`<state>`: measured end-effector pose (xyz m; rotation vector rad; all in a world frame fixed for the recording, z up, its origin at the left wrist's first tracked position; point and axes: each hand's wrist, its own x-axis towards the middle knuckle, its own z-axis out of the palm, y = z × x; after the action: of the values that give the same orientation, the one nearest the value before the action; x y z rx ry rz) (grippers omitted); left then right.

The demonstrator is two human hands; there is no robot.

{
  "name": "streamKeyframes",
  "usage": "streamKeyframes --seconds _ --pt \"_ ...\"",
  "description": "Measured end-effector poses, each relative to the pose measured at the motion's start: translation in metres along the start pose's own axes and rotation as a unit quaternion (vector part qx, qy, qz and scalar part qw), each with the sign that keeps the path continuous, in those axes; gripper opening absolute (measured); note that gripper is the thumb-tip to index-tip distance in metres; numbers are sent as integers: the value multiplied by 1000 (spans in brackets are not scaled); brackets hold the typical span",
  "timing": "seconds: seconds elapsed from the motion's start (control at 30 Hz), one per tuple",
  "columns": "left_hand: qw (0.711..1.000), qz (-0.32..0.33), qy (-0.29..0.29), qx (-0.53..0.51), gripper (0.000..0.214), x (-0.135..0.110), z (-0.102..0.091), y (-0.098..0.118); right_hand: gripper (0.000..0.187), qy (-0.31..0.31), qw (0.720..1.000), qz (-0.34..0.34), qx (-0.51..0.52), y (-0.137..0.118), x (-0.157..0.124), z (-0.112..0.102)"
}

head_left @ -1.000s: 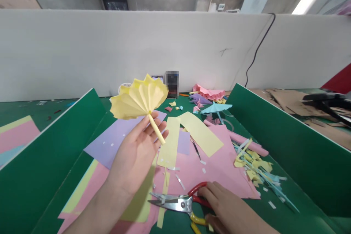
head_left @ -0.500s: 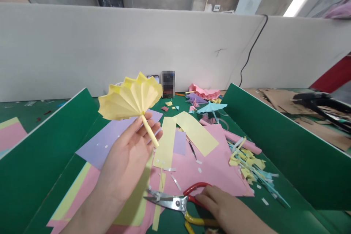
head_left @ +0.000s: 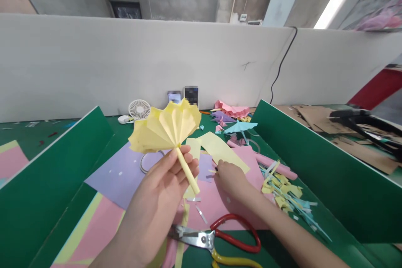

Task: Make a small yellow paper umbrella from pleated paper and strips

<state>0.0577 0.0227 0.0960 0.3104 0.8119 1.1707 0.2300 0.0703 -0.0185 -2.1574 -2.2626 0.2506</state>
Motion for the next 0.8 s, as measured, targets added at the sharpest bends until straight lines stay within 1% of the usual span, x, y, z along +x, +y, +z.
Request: streamKeyframes --seconds 0.1,0.27,0.33,0.4,0.43,0.47,0.5,0.53,0.6,0.63,0.7,0.8 --pt "1000 -10 4 -5 13 -2 1 4 10 2 1000 6 7 -2 -3 -7" --pt "1000 8 -9 -18 16 -4 1 9 23 22 999 16 44 7 -6 -30" --pt "1000 14 -12 -22 16 -4 0 10 30 41 996 5 73 9 -10 -43" --pt "1000 20 -6 -20 14 -3 -1 10 32 76 990 -18 120 8 -20 -56" --pt "1000 22 1 -15 13 -2 -2 10 29 138 970 -44 197 5 -26 -62" --pt "1000 26 11 -8 12 -2 -2 9 27 200 942 -66 262 1 -33 -67" --pt "999 31 22 -3 10 -2 -2 9 25 245 915 -86 309 -3 -41 -71" --pt "999 40 31 4 9 -1 -1 8 22 269 896 -112 335 -9 -49 -75" --pt "997 57 38 28 9 -1 0 6 16 285 874 -183 349 -19 -63 -79" --pt "997 61 37 41 10 -1 1 5 15 285 868 -212 346 -24 -68 -80" --pt "996 61 31 63 12 -1 2 2 15 298 865 -236 329 -32 -75 -82" --pt "994 80 -3 80 14 -2 0 -3 14 307 868 -236 311 -39 -76 -84"
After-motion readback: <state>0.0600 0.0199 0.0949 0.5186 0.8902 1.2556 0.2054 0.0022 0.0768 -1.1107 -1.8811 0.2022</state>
